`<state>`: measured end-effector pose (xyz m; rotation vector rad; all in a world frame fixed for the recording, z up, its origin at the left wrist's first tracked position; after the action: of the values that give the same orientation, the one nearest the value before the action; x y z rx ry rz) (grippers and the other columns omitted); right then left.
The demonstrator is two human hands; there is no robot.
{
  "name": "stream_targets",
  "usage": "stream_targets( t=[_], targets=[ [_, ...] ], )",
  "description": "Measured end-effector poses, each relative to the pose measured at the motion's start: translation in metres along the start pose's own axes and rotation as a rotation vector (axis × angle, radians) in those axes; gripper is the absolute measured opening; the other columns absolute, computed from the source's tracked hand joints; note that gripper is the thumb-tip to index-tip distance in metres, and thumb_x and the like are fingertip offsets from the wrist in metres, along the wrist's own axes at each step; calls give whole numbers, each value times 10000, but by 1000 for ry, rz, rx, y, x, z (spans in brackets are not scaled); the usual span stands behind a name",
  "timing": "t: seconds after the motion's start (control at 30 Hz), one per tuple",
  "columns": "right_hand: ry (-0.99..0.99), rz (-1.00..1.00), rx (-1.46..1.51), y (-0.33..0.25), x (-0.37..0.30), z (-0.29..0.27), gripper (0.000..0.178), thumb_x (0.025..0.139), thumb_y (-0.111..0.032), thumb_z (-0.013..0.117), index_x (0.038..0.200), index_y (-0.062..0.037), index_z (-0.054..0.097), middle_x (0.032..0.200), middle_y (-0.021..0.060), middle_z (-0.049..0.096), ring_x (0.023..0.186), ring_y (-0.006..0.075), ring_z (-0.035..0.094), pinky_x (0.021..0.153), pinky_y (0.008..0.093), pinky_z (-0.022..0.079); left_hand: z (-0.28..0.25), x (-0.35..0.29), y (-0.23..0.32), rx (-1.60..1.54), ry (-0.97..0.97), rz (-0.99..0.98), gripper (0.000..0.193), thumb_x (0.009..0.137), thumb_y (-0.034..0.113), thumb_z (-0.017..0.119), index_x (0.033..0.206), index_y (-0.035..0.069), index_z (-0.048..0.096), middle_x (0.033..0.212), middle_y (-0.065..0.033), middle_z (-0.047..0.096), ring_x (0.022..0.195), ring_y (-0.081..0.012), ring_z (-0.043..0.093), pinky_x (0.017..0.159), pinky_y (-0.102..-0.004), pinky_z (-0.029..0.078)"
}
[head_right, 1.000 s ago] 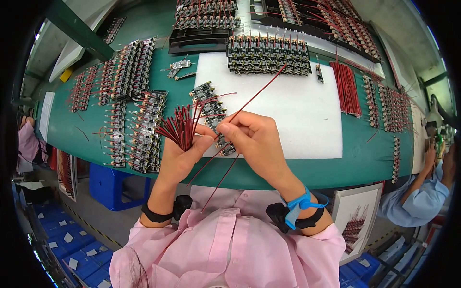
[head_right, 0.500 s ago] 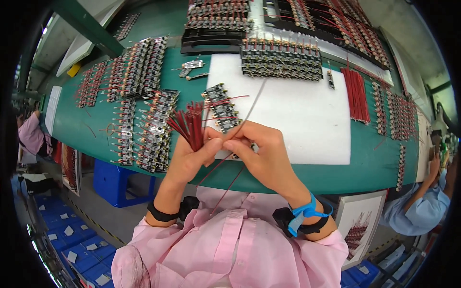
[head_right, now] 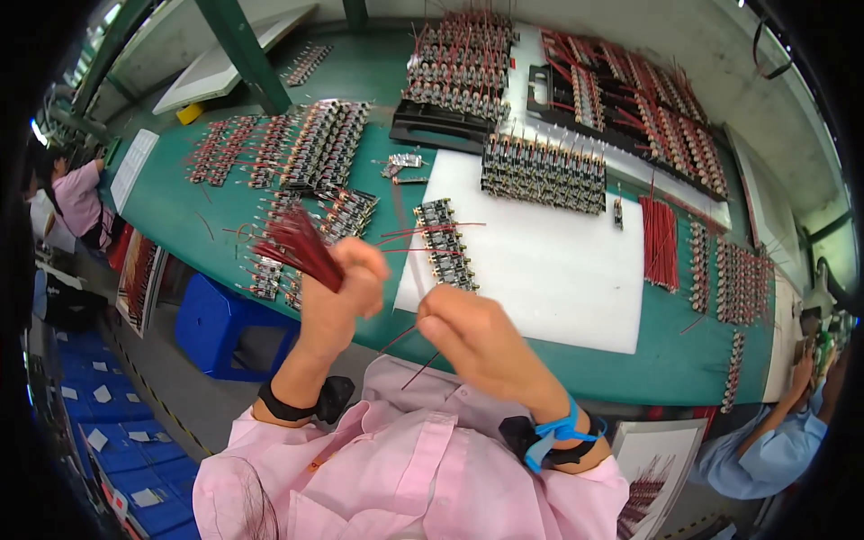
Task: The person picks up a bundle of wires and inserts them one by one into circuit boards on a foam pad. After filling the boards, they set the bundle down and move the circuit boards to a different location on the table.
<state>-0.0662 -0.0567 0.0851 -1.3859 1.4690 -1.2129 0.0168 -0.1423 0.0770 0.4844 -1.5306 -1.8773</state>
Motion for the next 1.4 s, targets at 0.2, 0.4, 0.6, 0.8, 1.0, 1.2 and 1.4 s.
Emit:
stream_targets(
  t=[0.2,0.4,0.6,0.8,1.0,1.2,1.4],
  targets=[
    [-19,-119,-100,-11,-18,6,157,806,-119,451,762,25,498,731,73,529,660,130,485,605,252,402,23,-18,21,154,-73,45,251,848,219,458,790,5,577,516,38,405,446,-21,343,402,-183,265],
    [33,-197,-131,-37,-24,16,147,800,-111,462,785,28,504,691,63,527,612,116,487,568,250,403,40,-23,25,100,-159,-86,252,851,238,481,870,7,581,672,-21,532,558,-58,462,487,-185,365],
    [394,-270,-226,-41,-45,-32,124,795,-79,486,735,24,522,642,36,525,583,88,481,518,215,387,4,4,107,191,58,387,264,855,238,472,828,2,588,852,-94,607,598,-78,524,493,-226,422],
    [587,48,-308,40,-84,-82,116,760,-55,520,689,33,498,588,51,502,526,106,457,502,242,366,-100,92,172,653,107,159,294,797,282,531,787,-3,603,733,-82,618,742,-182,583,626,-300,448],
    [763,77,-605,67,-101,-70,83,728,-4,514,649,4,489,584,102,468,545,256,429,500,350,342,-165,224,177,1725,344,196,252,726,259,579,888,66,590,785,-141,603,773,-298,581,676,-385,456],
    [909,156,-862,67,-95,-77,61,721,5,511,668,-8,482,622,115,449,595,284,414,533,375,318,-223,335,87,1968,203,-13,229,723,201,561,887,43,579,901,-156,592,866,-309,566,743,-397,457],
    [831,267,-922,68,-85,-75,74,741,5,476,671,-3,451,633,121,415,600,276,384,529,362,293,-267,386,18,1967,193,-141,226,712,159,559,900,35,577,932,-159,588,899,-305,562,758,-398,457]
  ],
)
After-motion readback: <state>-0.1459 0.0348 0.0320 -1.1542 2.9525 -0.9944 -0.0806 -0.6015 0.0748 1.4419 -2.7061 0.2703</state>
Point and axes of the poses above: each hand's wrist, its own x-axis towards the middle knuckle, its own z-axis out of the palm, y = z × x, the point moved 8 cm from there along x, towards the middle knuckle
